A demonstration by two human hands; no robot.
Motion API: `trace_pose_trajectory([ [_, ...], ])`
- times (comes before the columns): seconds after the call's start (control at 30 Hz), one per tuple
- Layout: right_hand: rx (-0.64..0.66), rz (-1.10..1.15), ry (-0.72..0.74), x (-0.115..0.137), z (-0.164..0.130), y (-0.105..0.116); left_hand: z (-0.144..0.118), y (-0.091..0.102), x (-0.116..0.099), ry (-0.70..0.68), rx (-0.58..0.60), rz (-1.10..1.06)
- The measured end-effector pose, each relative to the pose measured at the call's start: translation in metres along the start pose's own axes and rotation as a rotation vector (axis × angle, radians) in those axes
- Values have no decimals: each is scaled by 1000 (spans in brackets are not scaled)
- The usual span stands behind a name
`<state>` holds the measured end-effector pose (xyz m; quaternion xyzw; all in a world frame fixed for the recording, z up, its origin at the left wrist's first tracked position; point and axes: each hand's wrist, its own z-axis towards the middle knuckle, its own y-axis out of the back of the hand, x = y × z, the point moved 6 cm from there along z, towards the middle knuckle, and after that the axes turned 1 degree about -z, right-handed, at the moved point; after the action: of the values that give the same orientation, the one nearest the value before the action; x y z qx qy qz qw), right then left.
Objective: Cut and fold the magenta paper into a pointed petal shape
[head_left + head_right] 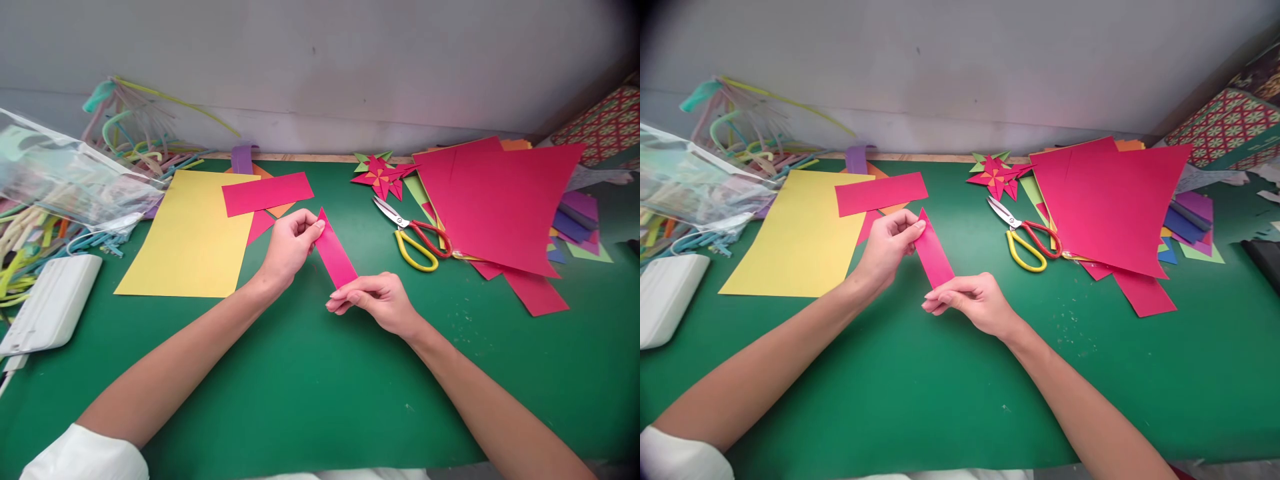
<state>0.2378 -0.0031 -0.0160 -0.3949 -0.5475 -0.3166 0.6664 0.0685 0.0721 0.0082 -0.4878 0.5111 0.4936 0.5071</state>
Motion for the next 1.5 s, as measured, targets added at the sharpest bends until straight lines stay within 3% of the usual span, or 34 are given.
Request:
trace_pose_trajectory([
  [0.37, -27, -1, 41, 4, -1, -2, 0, -1, 4, 40, 6, -39],
  [0.8, 37, -4, 135, 7, -2, -1, 0, -1, 0, 28, 4, -49],
  [1.13, -35, -60, 82, 1, -4, 2, -1, -1, -1, -9, -3, -34],
  [1.5, -86, 32, 49, -5, -5, 1, 0, 0, -2, -22, -20, -33],
])
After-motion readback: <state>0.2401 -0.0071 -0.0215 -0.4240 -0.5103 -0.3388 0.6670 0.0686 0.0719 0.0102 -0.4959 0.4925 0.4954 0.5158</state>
